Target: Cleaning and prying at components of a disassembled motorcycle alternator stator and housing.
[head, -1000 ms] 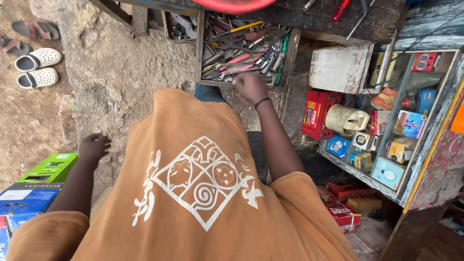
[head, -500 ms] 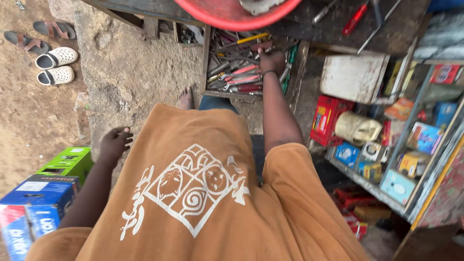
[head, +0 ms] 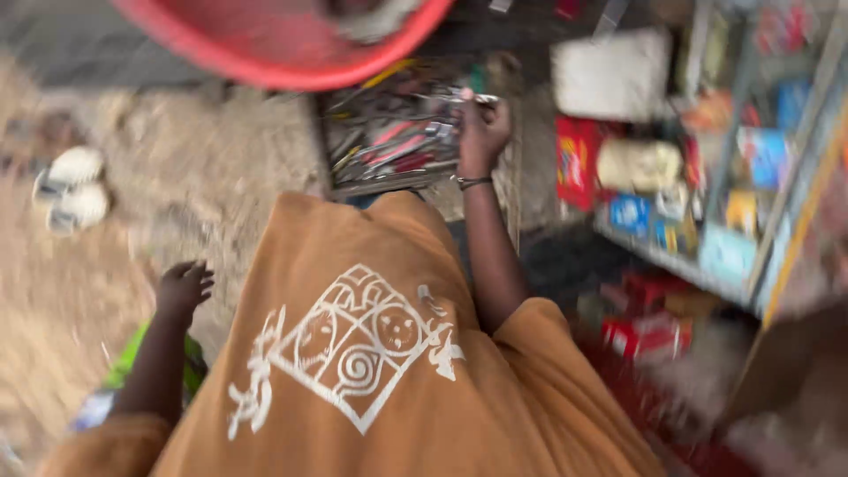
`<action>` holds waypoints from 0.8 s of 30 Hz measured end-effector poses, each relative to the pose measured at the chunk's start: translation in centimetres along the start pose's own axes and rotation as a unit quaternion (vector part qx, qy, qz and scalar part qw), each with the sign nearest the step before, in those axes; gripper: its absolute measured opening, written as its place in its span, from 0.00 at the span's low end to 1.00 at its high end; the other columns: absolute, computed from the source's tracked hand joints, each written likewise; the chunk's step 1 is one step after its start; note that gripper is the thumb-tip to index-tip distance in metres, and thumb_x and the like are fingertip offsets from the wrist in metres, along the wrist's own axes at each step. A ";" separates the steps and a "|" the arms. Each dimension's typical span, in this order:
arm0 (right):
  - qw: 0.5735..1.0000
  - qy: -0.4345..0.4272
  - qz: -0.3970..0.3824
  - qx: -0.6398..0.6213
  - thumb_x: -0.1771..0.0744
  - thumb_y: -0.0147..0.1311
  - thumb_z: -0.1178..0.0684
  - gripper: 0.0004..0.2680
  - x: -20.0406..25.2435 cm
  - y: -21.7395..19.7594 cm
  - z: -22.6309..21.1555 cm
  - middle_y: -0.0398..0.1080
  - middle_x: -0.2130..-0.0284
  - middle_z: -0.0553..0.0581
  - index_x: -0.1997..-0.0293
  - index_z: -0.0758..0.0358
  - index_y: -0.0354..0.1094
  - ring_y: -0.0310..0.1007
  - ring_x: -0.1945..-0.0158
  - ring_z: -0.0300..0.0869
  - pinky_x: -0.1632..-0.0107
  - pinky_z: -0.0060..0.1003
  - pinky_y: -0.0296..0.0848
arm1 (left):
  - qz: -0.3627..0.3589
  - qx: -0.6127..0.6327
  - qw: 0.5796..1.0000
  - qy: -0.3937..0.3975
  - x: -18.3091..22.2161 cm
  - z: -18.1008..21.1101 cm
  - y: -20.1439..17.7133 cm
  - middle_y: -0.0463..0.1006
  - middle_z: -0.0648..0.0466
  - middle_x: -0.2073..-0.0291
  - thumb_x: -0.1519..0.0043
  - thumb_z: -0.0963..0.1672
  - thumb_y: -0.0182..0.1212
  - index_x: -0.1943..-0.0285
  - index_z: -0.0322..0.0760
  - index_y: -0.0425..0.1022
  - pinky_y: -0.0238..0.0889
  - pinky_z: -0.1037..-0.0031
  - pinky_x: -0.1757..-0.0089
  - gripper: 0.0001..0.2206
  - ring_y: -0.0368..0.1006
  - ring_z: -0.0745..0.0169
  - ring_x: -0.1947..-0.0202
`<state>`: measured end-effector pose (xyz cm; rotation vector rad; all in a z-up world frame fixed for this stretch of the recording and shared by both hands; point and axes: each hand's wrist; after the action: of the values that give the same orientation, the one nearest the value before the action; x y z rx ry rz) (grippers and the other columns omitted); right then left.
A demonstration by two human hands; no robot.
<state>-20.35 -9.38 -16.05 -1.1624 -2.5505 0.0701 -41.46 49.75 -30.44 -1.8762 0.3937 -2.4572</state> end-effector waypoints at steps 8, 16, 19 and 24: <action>0.964 0.058 0.051 -0.253 0.30 0.58 0.52 0.07 -4.2 -4.4 -3.7 0.70 0.68 0.55 0.58 0.62 0.64 0.77 0.66 0.40 0.63 0.40 0.81 | -0.024 -0.030 0.995 0.092 -0.6 16.4 4.3 0.82 0.49 0.55 0.31 0.49 0.59 0.40 0.33 0.74 0.70 0.69 0.60 0.17 0.77 0.59 0.57; 0.978 0.065 -0.034 -0.196 0.30 0.56 0.39 0.15 -10.4 0.8 -14.7 0.59 0.74 0.47 0.53 0.63 0.70 0.54 0.79 0.30 0.78 0.29 0.56 | -0.065 -0.349 0.905 0.235 6.0 29.3 10.0 0.84 0.42 0.56 0.37 0.51 0.61 0.46 0.34 0.81 0.71 0.62 0.54 0.19 0.80 0.48 0.56; 0.995 0.054 -0.035 -0.080 0.33 0.57 0.35 0.18 -13.7 3.5 -18.4 0.64 0.75 0.47 0.50 0.60 0.72 0.53 0.81 0.29 0.80 0.28 0.51 | -0.082 -0.444 0.857 0.250 9.3 33.8 12.2 0.84 0.40 0.54 0.41 0.50 0.63 0.46 0.35 0.81 0.71 0.60 0.51 0.19 0.80 0.44 0.53; 0.961 -0.238 -0.139 0.026 0.31 0.61 0.40 0.17 -19.2 4.9 -16.7 0.77 0.59 0.49 0.46 0.63 0.73 0.74 0.58 0.30 0.57 0.30 0.73 | -0.084 -0.478 0.826 0.285 12.3 38.5 14.0 0.83 0.40 0.54 0.43 0.49 0.64 0.49 0.35 0.82 0.71 0.58 0.51 0.17 0.79 0.43 0.51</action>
<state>0.30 -21.92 -6.65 -0.8306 -3.0841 0.3884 -10.08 27.04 -12.41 -1.2249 1.8419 -3.2382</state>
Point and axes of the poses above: each hand's wrist, its own x-axis away from the middle knuckle, its own y-axis out of the palm, z = x × y
